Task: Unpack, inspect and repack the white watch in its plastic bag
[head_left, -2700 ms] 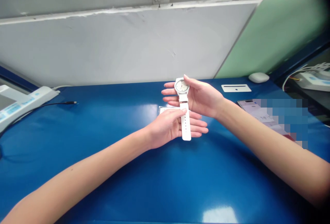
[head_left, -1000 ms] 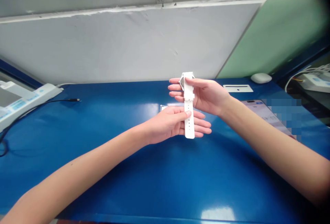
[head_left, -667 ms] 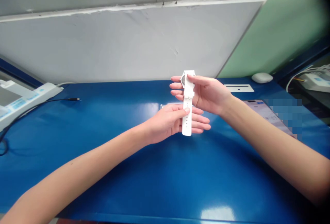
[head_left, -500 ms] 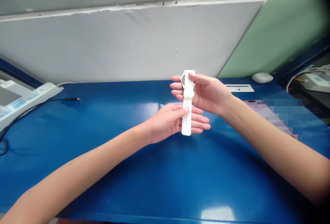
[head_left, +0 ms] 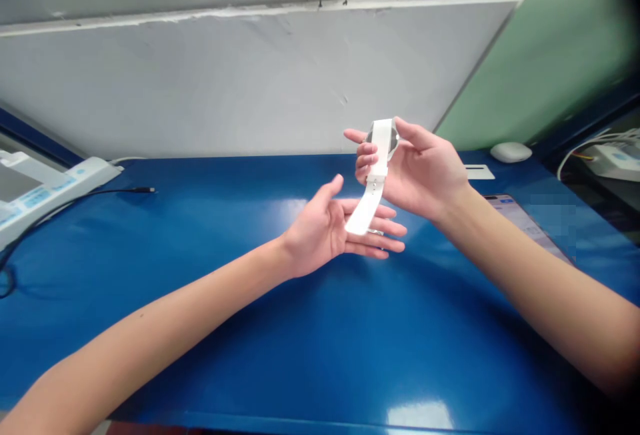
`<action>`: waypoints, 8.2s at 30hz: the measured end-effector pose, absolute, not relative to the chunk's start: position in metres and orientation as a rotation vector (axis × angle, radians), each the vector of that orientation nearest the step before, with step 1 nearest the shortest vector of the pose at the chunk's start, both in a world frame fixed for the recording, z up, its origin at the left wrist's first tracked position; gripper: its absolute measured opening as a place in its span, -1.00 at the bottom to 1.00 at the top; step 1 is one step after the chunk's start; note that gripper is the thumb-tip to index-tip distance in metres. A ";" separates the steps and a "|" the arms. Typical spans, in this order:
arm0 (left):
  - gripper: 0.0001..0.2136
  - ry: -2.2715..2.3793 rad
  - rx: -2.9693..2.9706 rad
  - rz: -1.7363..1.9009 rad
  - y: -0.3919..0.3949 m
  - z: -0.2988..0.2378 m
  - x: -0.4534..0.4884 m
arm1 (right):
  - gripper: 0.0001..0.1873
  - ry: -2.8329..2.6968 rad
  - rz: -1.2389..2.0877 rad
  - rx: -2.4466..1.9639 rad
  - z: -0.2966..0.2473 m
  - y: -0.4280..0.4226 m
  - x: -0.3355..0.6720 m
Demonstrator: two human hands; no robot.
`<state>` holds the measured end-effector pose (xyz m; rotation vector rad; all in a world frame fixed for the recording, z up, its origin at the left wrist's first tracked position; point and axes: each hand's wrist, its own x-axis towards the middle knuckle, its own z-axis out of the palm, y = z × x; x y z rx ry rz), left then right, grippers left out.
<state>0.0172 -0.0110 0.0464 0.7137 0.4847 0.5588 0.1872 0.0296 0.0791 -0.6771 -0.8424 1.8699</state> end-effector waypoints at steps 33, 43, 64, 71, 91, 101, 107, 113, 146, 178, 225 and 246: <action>-0.69 0.589 0.960 0.730 -0.021 0.053 0.025 | -0.85 -1.186 1.605 -0.821 0.068 0.027 0.178; -0.67 0.640 0.946 0.614 -0.024 0.053 0.028 | -0.69 -1.103 1.945 -0.762 0.074 0.023 0.181; -0.68 0.631 0.900 0.583 -0.025 0.053 0.026 | -0.66 -1.127 1.840 -0.797 0.080 0.020 0.178; -0.66 0.660 0.882 0.609 -0.022 0.048 0.026 | -0.66 -1.135 1.885 -0.749 0.080 0.021 0.180; -0.63 0.654 0.867 0.644 -0.019 0.043 0.025 | -0.64 -1.158 1.781 -0.811 0.082 0.019 0.180; -0.67 0.666 0.841 0.628 -0.020 0.043 0.025 | -0.63 -1.134 1.838 -0.785 0.081 0.019 0.179; -0.67 0.677 0.832 0.624 -0.021 0.043 0.026 | -0.65 -1.118 1.879 -0.764 0.079 0.019 0.180; -0.64 0.693 0.827 0.619 -0.020 0.043 0.026 | -0.69 -1.057 1.945 -0.729 0.078 0.020 0.180; -0.72 0.756 0.842 0.589 -0.018 0.040 0.028 | -0.75 -0.964 2.016 -0.764 0.073 0.024 0.179; -0.78 0.906 0.992 0.690 -0.007 0.049 0.019 | -0.82 -1.154 1.754 -0.846 0.066 0.026 0.179; -0.46 1.056 2.621 0.344 -0.011 0.019 -0.001 | -0.87 -2.097 0.194 -1.132 0.028 -0.033 0.236; -0.48 1.009 2.380 0.784 0.003 -0.001 -0.004 | -0.74 -2.136 0.458 -1.491 0.017 -0.024 0.237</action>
